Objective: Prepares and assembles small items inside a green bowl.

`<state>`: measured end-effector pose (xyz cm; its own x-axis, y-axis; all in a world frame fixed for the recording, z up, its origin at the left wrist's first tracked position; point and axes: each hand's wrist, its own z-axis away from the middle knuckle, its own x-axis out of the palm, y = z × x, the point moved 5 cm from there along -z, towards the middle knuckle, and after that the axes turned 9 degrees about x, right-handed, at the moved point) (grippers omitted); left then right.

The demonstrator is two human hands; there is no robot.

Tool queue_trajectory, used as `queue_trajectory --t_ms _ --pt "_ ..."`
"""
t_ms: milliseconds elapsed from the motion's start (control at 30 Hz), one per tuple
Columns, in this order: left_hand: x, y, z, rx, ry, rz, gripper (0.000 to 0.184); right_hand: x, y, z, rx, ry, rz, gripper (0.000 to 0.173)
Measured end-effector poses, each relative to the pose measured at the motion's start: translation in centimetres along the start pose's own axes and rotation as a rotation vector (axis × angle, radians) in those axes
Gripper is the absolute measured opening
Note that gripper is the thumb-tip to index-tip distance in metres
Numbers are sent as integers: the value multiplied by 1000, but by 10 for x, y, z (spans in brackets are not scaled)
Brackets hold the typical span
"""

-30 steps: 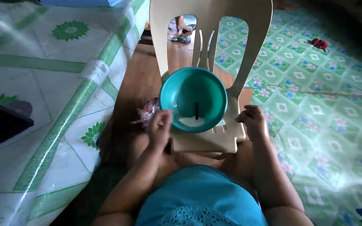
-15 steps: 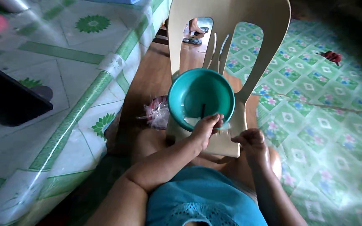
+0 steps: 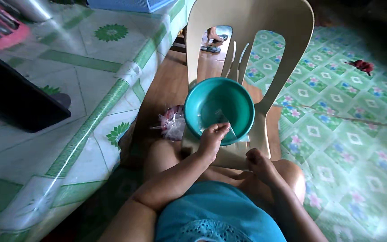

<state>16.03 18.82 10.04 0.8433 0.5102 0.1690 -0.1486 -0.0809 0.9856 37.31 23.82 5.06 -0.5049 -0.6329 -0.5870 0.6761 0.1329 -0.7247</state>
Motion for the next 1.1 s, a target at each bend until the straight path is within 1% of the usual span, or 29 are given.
queue_trajectory --t_ms 67,100,133,200,233,267,300,333,367,400,467,533,633,767,833,967,1100 --pt "-1 2 2 32 -41 -48 19 3 -5 2 5 -96 170 29" --pt "-1 4 3 37 -82 -86 19 3 -10 4 -5 -112 209 29" --pt "0 5 4 36 -139 -133 20 0 -15 4 -44 -92 203 32" --pt "4 6 10 30 -267 -205 22 -8 -25 3 -188 5 46 43" --pt "6 4 14 32 -319 -223 23 -9 -29 1 -243 18 -39 50" --pt "8 1 17 37 -357 -237 23 -8 -35 -1 -280 6 -104 53" --pt "10 -1 20 46 -379 -245 23 -6 -41 -3 -321 0 -152 48" --pt "10 -3 22 58 -389 -252 23 -2 -47 -4 -366 9 -188 39" --pt "9 -3 23 68 -389 -257 22 3 -52 -6 -399 28 -213 30" --pt "7 -4 23 73 -380 -256 22 8 -56 -7 -407 30 -240 26" --pt "2 -4 23 58 -347 -233 22 17 -57 -9 -387 -10 -308 20" --pt "-3 -5 23 35 -298 -194 23 26 -57 -8 -338 -88 -365 17" --pt "-8 -5 20 -13 -210 -169 22 38 -56 -7 -315 -141 -307 19" --pt "-10 -11 17 -36 -165 -194 24 47 -51 -9 -306 -157 -299 21" --pt "-11 -14 16 -41 -129 -189 21 49 -50 -9 -296 -168 -289 22" --pt "-14 -19 15 -74 -41 -111 14 51 -48 -10 -335 -174 -290 23" --pt "-13 -21 16 -66 -52 -100 23 53 -45 -13 -296 -175 -272 23"
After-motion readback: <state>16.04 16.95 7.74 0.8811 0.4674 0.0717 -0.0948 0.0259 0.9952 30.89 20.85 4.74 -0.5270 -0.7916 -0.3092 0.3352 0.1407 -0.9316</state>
